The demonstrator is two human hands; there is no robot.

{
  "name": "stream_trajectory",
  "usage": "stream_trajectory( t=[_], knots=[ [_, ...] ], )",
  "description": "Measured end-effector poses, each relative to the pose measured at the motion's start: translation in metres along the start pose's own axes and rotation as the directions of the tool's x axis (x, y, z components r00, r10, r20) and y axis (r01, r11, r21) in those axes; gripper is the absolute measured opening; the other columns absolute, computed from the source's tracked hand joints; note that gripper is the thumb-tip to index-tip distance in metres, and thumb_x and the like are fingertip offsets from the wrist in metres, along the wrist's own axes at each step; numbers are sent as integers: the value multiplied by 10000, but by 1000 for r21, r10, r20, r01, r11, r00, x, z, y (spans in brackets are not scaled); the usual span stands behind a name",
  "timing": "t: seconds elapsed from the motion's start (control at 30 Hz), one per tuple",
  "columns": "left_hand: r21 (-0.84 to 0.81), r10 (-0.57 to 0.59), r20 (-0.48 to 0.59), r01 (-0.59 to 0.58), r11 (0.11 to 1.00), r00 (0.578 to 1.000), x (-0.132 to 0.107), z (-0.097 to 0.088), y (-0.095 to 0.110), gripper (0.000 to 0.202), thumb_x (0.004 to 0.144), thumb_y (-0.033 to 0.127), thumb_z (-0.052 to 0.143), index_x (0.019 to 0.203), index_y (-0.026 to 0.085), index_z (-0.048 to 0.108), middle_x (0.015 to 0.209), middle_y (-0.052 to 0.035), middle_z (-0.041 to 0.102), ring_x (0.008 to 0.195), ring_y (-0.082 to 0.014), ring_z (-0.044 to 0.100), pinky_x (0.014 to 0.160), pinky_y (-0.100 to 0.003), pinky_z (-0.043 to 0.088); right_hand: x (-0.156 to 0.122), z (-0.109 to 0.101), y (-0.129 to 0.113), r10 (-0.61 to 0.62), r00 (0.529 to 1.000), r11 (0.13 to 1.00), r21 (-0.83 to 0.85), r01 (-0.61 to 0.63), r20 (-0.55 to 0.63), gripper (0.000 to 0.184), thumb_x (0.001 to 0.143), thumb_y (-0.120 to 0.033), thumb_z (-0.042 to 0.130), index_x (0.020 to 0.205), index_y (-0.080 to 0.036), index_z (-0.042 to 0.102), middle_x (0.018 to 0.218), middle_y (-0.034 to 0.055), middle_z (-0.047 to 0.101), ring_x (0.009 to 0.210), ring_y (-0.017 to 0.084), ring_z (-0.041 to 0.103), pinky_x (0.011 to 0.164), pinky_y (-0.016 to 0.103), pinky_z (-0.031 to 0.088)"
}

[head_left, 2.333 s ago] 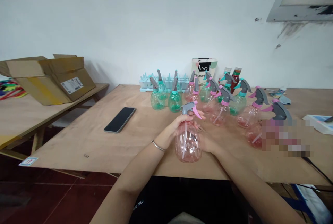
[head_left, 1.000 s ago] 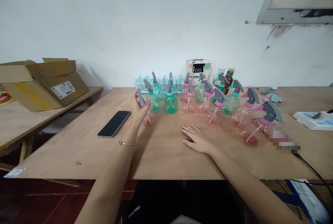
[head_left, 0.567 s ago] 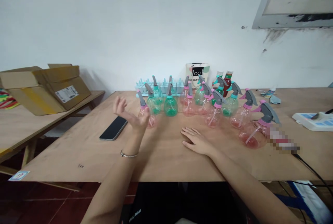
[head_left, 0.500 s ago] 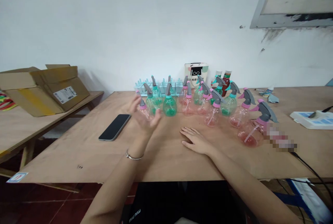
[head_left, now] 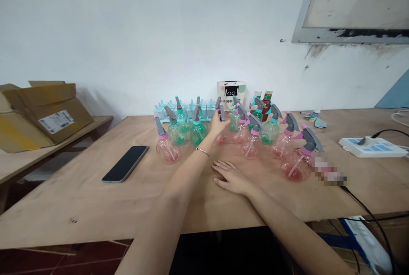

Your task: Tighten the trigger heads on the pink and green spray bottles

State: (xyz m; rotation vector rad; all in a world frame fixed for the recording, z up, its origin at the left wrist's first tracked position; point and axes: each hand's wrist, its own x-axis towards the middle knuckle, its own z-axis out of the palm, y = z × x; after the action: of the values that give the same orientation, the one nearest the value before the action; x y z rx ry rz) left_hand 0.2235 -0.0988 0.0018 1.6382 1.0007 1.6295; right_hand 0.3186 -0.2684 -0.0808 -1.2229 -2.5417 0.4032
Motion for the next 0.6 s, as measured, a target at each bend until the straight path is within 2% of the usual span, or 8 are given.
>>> stream_trajectory(
  t=[0.13,0.27,0.33,0.43,0.53,0.6],
  knots=[
    [-57,-54,17,55,997,998,-5,-1,-3,287,642,33,651,894,165,606,815,-1,629,827,-162,602,831,-286,461,0,0,1,-3,1000,1000,-7,3,11,575,957,-438,454,1455,-152,444,1554,120,363,1470,242,300,1218,458,225],
    [-118,-130,1,129,985,992,-18,-7,1,166,624,27,637,681,170,576,567,63,480,653,-127,533,696,-243,438,0,2,3,0,1000,1000,-14,0,2,582,956,-451,450,1457,-155,442,1552,118,368,1467,246,306,1217,460,230],
    [-175,-181,-6,177,969,983,-26,-14,8,154,625,55,648,627,173,549,527,67,449,628,-124,528,664,-237,434,0,2,4,2,1000,1000,-12,-2,1,577,954,-454,453,1455,-169,446,1555,109,368,1467,243,306,1217,456,230],
    [-275,-267,15,261,925,964,-42,-29,27,88,666,150,656,670,165,570,565,41,531,607,-126,561,643,-245,461,0,1,2,-4,1000,1000,-1,4,-1,576,954,-450,462,1456,-168,442,1552,114,373,1454,254,332,1214,473,224],
    [-393,-378,118,393,832,918,-59,-48,52,101,703,233,651,722,146,604,622,-3,611,574,-120,583,625,-250,493,-2,-3,-2,18,1000,1000,11,-18,-9,498,945,-423,486,1367,-164,538,1431,141,536,1347,289,479,1141,491,341],
    [-497,-472,255,533,685,844,-70,-62,70,106,683,209,673,747,135,633,609,-3,617,539,-107,570,606,-238,498,-3,-5,-5,47,999,998,39,-46,-17,373,939,-402,493,1190,-177,654,1239,130,673,1202,298,591,1044,479,440]
  ],
)
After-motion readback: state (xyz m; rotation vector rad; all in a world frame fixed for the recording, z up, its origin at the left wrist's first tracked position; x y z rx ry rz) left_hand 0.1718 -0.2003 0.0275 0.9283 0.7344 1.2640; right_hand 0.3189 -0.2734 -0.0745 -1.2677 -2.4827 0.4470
